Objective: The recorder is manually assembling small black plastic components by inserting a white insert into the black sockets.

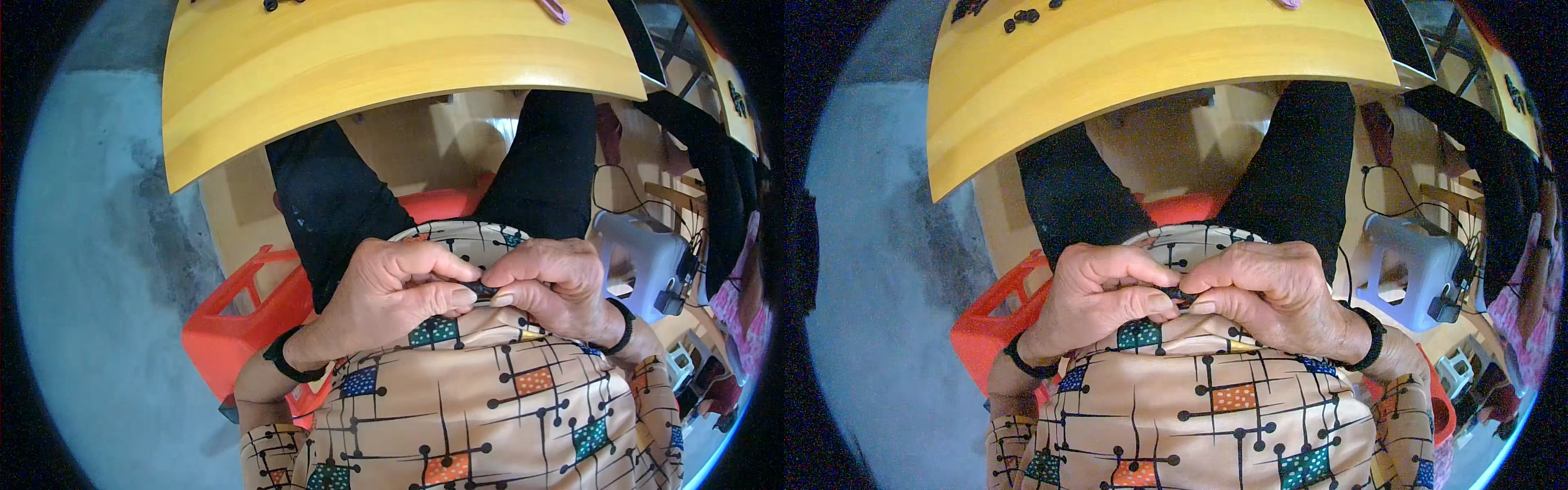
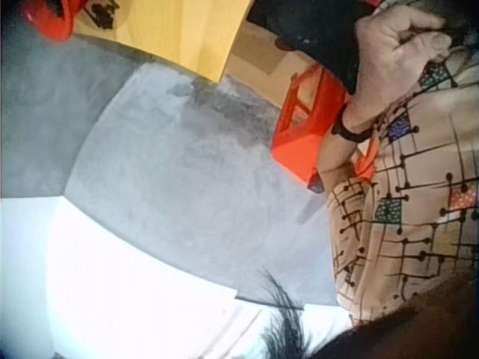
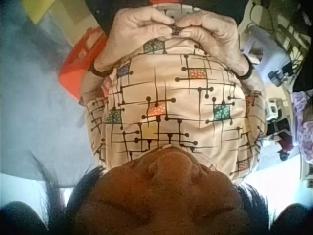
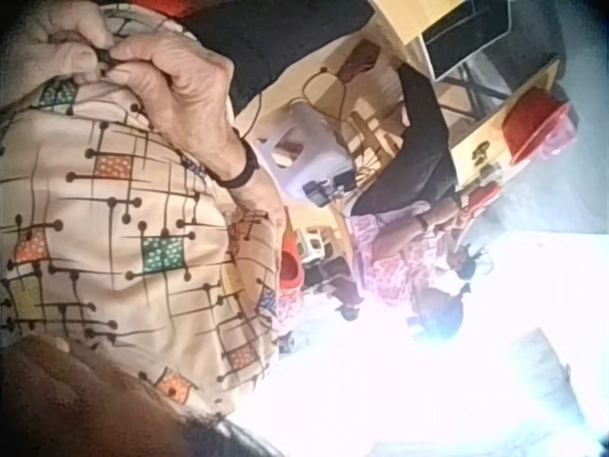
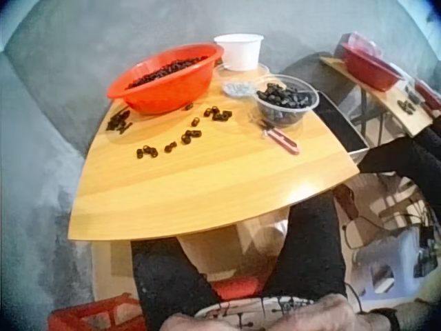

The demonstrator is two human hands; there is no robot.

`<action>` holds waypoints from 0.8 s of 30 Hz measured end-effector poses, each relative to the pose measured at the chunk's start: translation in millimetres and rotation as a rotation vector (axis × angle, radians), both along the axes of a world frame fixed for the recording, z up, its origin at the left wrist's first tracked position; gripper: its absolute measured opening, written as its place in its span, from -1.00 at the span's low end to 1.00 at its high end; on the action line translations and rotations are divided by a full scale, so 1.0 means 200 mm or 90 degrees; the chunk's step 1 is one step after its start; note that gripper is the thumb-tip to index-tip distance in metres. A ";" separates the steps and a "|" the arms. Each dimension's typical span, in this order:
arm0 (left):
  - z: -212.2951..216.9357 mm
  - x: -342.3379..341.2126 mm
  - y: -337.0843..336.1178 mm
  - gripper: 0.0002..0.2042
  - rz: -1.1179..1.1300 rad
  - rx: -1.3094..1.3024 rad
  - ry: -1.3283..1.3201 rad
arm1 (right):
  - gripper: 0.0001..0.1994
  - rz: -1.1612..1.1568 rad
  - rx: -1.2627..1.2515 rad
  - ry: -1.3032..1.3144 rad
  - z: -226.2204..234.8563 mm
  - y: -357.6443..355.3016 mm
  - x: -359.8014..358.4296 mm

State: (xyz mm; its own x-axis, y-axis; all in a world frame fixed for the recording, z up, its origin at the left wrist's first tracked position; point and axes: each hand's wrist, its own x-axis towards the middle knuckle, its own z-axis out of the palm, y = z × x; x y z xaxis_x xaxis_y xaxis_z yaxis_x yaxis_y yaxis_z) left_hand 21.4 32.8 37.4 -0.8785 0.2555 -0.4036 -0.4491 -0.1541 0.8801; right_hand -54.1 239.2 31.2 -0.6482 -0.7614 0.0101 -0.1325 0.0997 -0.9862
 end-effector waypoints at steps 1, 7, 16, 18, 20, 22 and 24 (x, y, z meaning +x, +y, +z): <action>0.00 0.00 0.00 -0.84 0.014 0.033 -0.020 | -0.83 -0.001 -0.019 0.011 0.00 0.00 0.00; -0.03 0.00 0.01 -0.80 0.027 0.096 0.043 | -0.83 0.018 -0.030 -0.051 0.02 0.01 0.01; -0.02 0.01 0.00 -0.83 -0.010 0.049 0.029 | -0.88 0.042 0.001 -0.156 0.03 0.02 0.01; 0.01 0.00 0.01 -0.83 0.004 0.073 -0.043 | -0.88 0.029 0.010 -0.194 0.04 0.01 0.02; 0.02 0.00 0.01 -0.84 0.017 0.098 -0.114 | -0.88 0.014 0.019 -0.232 0.04 0.01 0.02; 0.01 0.00 0.01 -0.83 0.003 0.128 -0.162 | -0.87 0.041 0.012 -0.173 0.03 0.01 0.02; 0.01 -0.02 0.00 -0.83 -0.011 0.114 -0.159 | -0.86 0.050 0.022 -0.186 0.02 0.02 0.01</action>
State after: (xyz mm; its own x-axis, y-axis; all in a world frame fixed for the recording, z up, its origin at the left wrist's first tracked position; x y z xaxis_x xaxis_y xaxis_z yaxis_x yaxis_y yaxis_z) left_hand 18.1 33.1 39.9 -0.7531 0.3554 -0.5536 -0.6516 -0.2871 0.7021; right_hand -51.6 242.4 36.2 -0.5595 -0.8055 -0.1953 0.1485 0.1344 -0.9797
